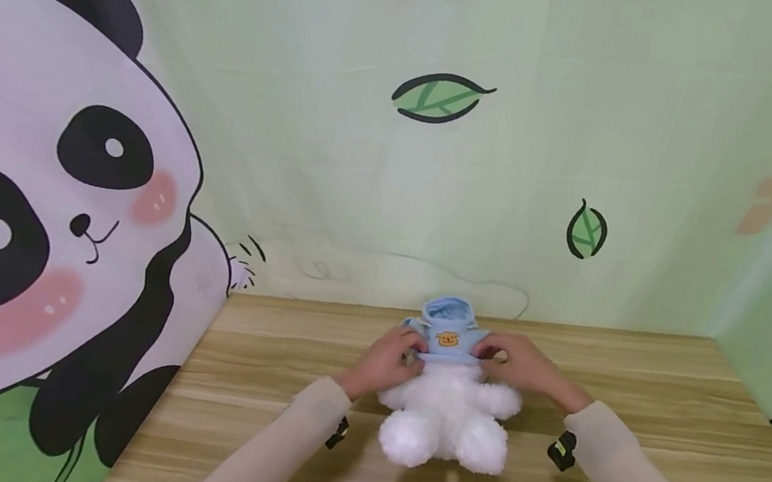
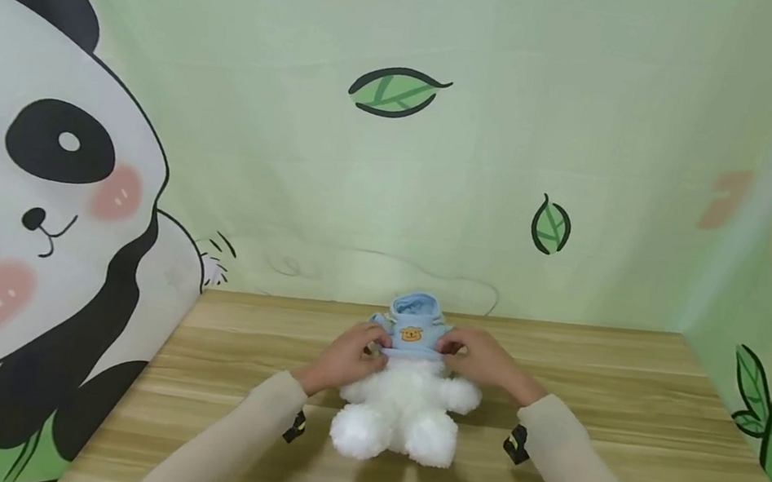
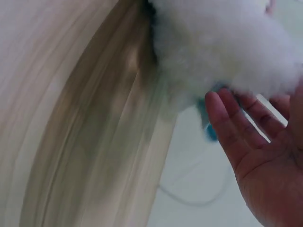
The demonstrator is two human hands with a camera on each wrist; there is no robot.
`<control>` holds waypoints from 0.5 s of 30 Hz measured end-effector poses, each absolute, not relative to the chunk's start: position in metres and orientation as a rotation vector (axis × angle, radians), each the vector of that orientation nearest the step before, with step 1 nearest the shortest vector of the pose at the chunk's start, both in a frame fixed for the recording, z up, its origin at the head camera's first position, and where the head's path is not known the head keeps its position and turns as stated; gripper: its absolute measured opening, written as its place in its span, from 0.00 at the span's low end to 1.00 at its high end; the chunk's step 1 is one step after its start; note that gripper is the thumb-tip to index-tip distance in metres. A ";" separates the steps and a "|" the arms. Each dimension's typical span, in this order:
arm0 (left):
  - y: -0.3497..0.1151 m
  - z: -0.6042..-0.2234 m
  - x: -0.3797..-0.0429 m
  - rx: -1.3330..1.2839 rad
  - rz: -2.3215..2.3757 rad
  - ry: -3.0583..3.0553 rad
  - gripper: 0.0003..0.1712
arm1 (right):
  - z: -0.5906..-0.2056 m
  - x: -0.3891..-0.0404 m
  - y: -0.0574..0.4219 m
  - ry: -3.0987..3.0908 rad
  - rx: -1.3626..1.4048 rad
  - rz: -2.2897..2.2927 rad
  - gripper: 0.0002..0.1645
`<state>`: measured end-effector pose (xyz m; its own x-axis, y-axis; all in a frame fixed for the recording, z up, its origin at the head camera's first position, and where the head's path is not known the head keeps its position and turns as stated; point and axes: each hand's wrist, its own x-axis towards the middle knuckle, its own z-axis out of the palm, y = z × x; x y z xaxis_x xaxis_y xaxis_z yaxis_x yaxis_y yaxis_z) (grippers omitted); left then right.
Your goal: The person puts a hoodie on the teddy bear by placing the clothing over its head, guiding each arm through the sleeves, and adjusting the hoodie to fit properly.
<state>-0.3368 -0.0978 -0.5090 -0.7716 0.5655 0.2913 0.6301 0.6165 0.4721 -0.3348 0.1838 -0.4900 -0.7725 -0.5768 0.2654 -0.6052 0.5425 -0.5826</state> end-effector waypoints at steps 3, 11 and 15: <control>-0.106 -0.509 -0.341 -0.996 -1.043 -2.768 0.10 | -0.493 -0.338 0.193 -2.706 1.091 1.067 0.11; -0.111 -0.509 -0.348 -1.018 -1.008 -2.832 0.16 | -0.509 -0.341 0.195 -2.652 1.118 1.108 0.14; -0.106 -0.511 -0.347 -1.071 -0.911 -2.827 0.20 | -0.512 -0.340 0.194 -2.674 1.097 1.174 0.16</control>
